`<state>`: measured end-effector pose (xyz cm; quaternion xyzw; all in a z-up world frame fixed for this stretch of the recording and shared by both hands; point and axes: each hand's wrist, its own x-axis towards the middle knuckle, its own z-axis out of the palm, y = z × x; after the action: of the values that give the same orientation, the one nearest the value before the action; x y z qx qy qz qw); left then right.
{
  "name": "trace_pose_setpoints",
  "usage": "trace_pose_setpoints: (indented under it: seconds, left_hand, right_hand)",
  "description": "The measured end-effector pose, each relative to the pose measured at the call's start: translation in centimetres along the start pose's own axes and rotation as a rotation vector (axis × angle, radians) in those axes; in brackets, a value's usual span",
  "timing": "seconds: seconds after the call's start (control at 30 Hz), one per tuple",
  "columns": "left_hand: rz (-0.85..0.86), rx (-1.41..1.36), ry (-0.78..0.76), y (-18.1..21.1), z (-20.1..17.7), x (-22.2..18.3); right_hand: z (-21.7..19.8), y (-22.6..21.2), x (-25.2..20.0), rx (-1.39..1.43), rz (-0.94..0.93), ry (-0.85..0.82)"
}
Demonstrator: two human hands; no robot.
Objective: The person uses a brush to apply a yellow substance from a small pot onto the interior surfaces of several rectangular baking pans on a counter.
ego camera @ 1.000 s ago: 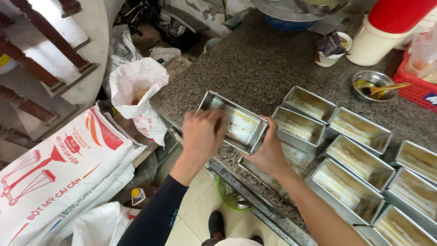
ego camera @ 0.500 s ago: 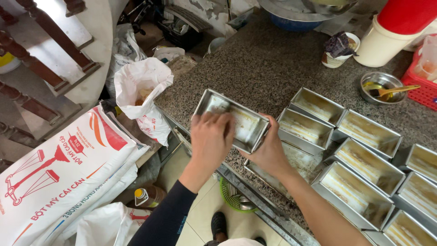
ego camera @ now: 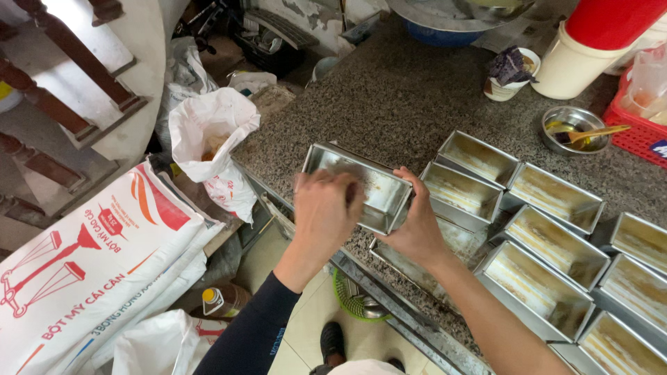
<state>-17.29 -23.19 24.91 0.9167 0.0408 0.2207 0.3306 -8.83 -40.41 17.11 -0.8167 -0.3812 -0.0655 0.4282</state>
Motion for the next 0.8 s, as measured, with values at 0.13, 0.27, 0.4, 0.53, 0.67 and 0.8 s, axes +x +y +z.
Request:
trace_pose_setpoints:
  seconds: [0.13, 0.27, 0.4, 0.53, 0.67, 0.8]
  left_hand:
    - [0.083, 0.174, -0.029, 1.2, 0.1, -0.3]
    - [0.164, 0.187, 0.148, 1.2, -0.3, -0.6]
    - [0.155, 0.166, 0.176, 1.0, 0.0, -0.7]
    - [0.106, 0.006, 0.062, 1.2, 0.3, -1.7]
    - [0.181, 0.226, 0.214, 0.0, -0.7, -1.4]
    - [0.145, 0.446, 0.197, -0.6, -0.2, -1.6]
  right_hand:
    - [0.0, 0.4, -0.1, 0.027, 0.005, 0.017]
    - [-0.1, 0.7, -0.3, 0.008, 0.016, 0.042]
    - [-0.2, 0.3, -0.4, 0.004, -0.041, 0.072]
    - [-0.5, -0.5, -0.5, -0.024, 0.002, 0.083]
    - [-0.9, -0.9, -0.2, -0.124, 0.091, 0.039]
    - [-1.3, -1.6, -0.6, -0.127, 0.094, 0.061]
